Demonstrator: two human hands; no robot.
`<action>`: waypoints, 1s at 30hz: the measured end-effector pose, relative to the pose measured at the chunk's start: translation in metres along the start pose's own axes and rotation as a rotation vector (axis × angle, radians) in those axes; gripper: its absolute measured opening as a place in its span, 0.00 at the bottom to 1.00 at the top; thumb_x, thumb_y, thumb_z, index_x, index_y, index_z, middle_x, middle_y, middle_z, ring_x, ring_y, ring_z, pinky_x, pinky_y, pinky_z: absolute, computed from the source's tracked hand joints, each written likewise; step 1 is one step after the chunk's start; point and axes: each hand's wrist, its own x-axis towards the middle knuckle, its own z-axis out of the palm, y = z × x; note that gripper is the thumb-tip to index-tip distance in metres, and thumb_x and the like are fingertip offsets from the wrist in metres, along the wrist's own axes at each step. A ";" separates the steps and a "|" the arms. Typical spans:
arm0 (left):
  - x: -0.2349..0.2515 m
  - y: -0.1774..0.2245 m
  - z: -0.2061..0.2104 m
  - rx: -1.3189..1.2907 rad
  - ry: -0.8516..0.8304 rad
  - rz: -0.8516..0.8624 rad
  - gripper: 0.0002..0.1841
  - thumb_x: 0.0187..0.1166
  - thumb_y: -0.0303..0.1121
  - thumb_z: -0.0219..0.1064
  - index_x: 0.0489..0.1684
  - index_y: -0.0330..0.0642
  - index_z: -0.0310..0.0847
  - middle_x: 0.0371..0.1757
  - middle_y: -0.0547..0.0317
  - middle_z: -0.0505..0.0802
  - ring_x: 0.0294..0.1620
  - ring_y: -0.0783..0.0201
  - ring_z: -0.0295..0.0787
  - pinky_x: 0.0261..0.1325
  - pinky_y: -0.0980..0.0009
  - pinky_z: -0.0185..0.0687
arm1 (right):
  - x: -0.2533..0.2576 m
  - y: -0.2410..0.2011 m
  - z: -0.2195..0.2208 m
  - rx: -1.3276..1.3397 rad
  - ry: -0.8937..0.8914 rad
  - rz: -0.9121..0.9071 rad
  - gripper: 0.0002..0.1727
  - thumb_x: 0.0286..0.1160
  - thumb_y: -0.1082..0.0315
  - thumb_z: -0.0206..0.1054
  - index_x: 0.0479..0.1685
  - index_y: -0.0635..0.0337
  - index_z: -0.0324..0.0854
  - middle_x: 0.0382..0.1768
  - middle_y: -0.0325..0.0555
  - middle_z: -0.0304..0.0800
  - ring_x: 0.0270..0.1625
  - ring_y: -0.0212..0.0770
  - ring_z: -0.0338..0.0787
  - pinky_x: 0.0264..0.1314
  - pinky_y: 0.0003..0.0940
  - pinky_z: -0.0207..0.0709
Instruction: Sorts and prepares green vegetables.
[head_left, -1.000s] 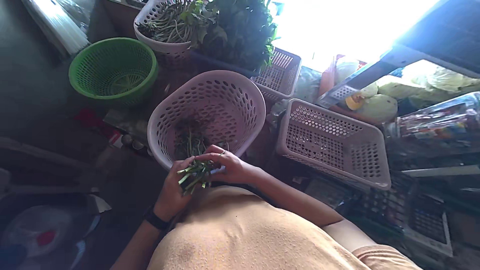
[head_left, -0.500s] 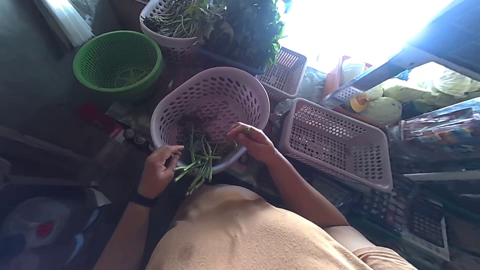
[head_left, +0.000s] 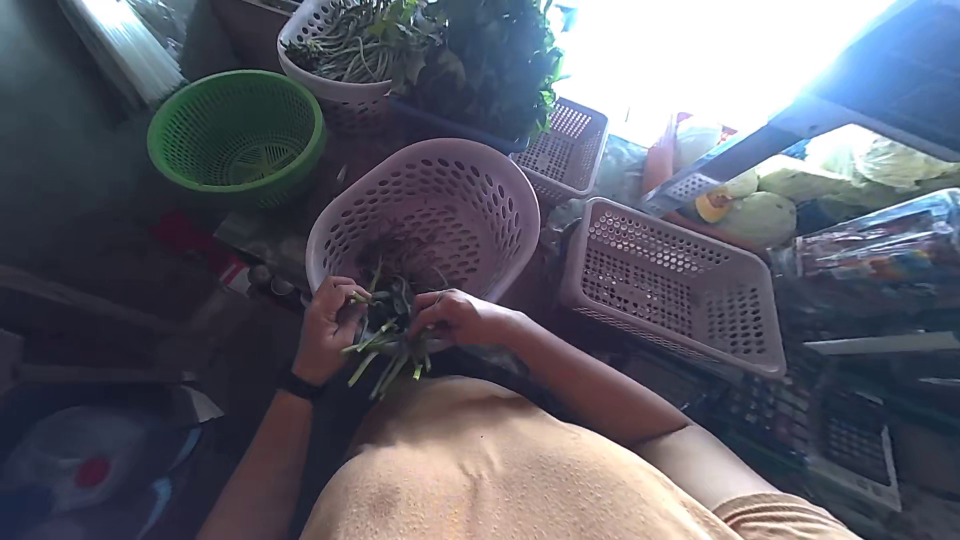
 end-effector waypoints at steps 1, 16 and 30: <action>0.000 -0.001 -0.002 -0.038 0.025 -0.013 0.07 0.80 0.23 0.64 0.49 0.34 0.84 0.58 0.52 0.85 0.55 0.67 0.86 0.58 0.72 0.87 | 0.000 -0.001 -0.005 0.045 0.037 0.001 0.07 0.70 0.79 0.74 0.44 0.66 0.93 0.48 0.50 0.92 0.50 0.35 0.90 0.57 0.29 0.85; 0.005 -0.016 -0.020 -0.155 -0.195 0.099 0.07 0.80 0.21 0.63 0.46 0.31 0.88 0.54 0.45 0.90 0.57 0.60 0.89 0.64 0.67 0.87 | 0.001 0.031 0.016 0.394 0.443 0.102 0.10 0.79 0.61 0.72 0.55 0.44 0.92 0.51 0.27 0.90 0.49 0.25 0.88 0.50 0.23 0.86; 0.005 -0.018 -0.019 -0.094 -0.210 0.180 0.09 0.80 0.22 0.64 0.47 0.32 0.90 0.50 0.45 0.92 0.56 0.55 0.90 0.63 0.65 0.86 | 0.011 0.025 0.020 0.384 0.398 0.148 0.13 0.79 0.58 0.73 0.59 0.44 0.90 0.55 0.25 0.91 0.51 0.25 0.90 0.52 0.22 0.87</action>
